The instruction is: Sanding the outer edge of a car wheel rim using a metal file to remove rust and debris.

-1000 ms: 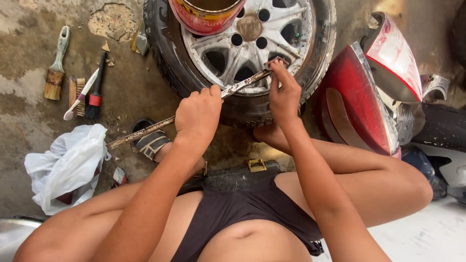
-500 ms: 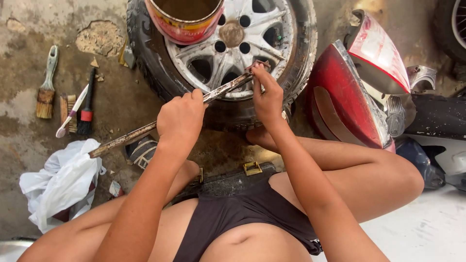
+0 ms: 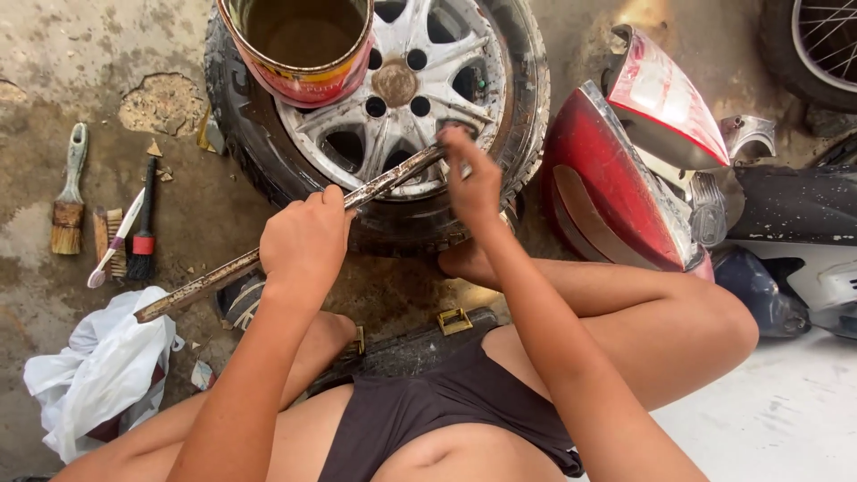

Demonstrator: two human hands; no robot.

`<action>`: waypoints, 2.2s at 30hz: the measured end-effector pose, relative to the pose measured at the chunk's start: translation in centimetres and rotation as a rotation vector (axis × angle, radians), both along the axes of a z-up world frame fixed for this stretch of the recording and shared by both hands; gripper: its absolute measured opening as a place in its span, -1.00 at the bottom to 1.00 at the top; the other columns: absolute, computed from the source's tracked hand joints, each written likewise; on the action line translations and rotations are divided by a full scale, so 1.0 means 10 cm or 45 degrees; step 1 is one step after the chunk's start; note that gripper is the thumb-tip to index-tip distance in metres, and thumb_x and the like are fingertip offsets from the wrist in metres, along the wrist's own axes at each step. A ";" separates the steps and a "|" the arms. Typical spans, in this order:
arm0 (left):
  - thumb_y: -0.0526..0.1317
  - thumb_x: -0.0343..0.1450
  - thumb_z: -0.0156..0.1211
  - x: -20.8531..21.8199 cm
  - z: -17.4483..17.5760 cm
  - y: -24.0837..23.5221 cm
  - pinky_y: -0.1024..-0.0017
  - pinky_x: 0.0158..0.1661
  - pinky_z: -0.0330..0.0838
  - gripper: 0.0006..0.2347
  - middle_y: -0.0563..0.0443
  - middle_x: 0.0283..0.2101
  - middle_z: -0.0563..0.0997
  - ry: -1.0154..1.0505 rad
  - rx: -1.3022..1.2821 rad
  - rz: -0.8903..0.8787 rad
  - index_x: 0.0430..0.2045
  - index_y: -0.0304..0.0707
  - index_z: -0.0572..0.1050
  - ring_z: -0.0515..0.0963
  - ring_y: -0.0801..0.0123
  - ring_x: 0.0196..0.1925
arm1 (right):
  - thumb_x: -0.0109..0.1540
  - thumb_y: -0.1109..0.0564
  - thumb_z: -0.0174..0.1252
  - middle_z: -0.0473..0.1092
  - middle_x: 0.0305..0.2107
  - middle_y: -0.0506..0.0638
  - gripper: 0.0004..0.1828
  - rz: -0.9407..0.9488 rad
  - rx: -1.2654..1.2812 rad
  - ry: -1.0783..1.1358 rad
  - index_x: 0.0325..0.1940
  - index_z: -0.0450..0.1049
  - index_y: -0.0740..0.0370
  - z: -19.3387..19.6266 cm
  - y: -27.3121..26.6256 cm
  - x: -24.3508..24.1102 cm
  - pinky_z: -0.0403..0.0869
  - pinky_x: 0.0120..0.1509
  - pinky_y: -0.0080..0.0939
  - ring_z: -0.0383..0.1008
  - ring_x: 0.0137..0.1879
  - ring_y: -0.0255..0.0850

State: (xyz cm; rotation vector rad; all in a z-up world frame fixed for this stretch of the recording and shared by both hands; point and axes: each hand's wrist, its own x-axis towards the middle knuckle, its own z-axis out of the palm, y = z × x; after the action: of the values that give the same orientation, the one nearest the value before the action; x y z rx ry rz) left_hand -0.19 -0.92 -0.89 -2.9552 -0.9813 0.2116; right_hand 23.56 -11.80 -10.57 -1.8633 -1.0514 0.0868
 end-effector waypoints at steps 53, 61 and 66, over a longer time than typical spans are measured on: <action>0.08 0.43 0.28 0.03 -0.19 -0.04 0.40 -0.49 0.58 -0.72 0.11 -0.54 0.56 -0.110 0.000 0.025 -0.43 -0.08 0.46 0.63 0.36 -0.55 | 0.22 0.51 -0.18 0.49 0.02 0.12 -0.44 0.237 -0.100 -0.222 0.16 0.55 0.24 -0.10 -0.16 0.13 0.49 0.27 0.11 0.44 0.20 0.11; 0.08 0.39 0.33 0.05 -0.21 -0.06 0.42 -0.52 0.55 -0.73 0.16 -0.56 0.54 -0.137 0.062 0.016 -0.46 -0.04 0.47 0.60 0.40 -0.56 | 0.24 0.52 -0.10 0.50 -0.02 0.12 -0.49 0.288 -0.127 -0.341 0.15 0.56 0.25 -0.01 -0.08 0.11 0.45 0.28 0.18 0.47 0.19 0.14; 0.06 0.38 0.36 0.05 -0.25 -0.08 0.38 -0.54 0.54 -0.73 0.14 -0.58 0.53 -0.166 0.034 0.041 -0.48 -0.05 0.46 0.60 0.37 -0.58 | 0.21 0.50 -0.07 0.55 -0.08 0.12 -0.52 0.268 -0.067 -0.325 0.01 0.64 0.19 0.07 -0.07 0.03 0.47 0.27 0.11 0.51 0.15 0.13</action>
State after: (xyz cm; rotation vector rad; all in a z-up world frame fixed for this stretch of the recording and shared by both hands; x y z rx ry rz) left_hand 0.34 -1.67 -3.36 -2.9625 -1.0374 0.0058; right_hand 23.91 -12.47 -9.84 -1.8385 -1.4327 -0.0015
